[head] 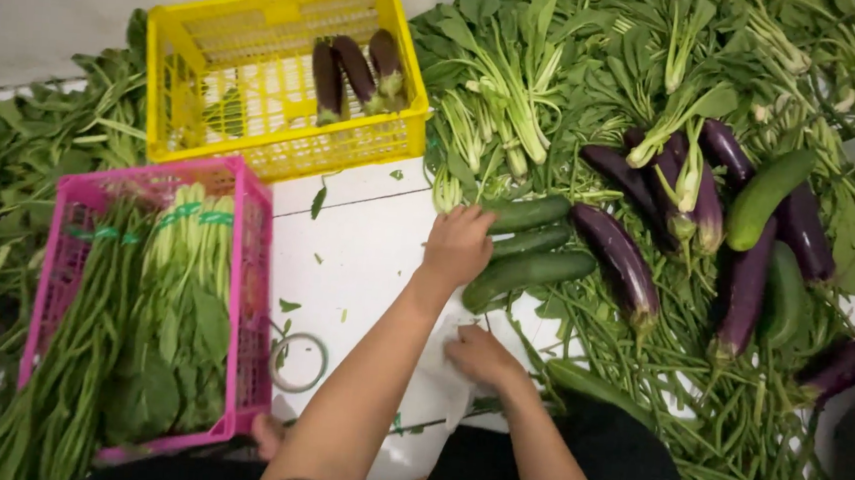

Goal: Cleaning eggplants and cucumbers by wiping them with a cloth and sorting them into crates.

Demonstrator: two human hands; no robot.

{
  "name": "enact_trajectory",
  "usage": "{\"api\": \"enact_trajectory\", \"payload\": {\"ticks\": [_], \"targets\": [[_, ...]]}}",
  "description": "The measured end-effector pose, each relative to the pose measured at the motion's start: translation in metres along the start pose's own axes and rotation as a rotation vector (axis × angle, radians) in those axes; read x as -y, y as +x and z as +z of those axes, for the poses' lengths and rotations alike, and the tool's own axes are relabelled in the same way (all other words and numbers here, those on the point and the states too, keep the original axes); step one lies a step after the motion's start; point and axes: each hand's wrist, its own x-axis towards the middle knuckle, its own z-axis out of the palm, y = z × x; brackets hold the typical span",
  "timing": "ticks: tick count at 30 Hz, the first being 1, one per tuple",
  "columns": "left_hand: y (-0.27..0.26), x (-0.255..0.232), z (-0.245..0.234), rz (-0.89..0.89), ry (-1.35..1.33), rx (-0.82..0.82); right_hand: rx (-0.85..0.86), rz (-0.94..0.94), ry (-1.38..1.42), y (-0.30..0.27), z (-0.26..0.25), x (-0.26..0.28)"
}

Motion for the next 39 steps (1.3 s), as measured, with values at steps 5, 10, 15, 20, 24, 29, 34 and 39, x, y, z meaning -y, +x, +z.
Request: {"api": "enact_trajectory", "payload": {"ticks": [5,10,15,20,24,29,34,39], "targets": [[0.058,0.002,0.032,-0.081,0.119,0.281,0.052,0.029,0.044,-0.004,-0.013,0.014],[0.06,0.006,0.046,-0.092,0.118,0.326,0.055,0.026,0.022,-0.004,-0.013,0.012],[0.038,0.009,0.027,-0.03,0.077,0.239,0.09,0.027,0.062,-0.004,-0.01,0.017],[-0.015,0.006,-0.013,-0.111,-0.238,0.087,0.046,0.015,0.059,0.026,-0.003,-0.017],[-0.086,-0.009,-0.07,-0.407,-0.874,0.068,0.018,-0.007,0.018,0.022,-0.007,-0.012],[-0.191,-0.019,-0.113,-0.607,-1.264,-0.056,-0.021,-0.057,0.137,0.012,-0.005,0.0],[-0.259,-0.009,-0.102,-0.759,-1.741,-0.183,-0.091,-0.125,0.34,-0.013,0.0,0.015],[-0.258,0.032,-0.031,-0.852,-1.787,-0.304,-0.124,-0.081,0.6,0.015,0.01,-0.022]]}}
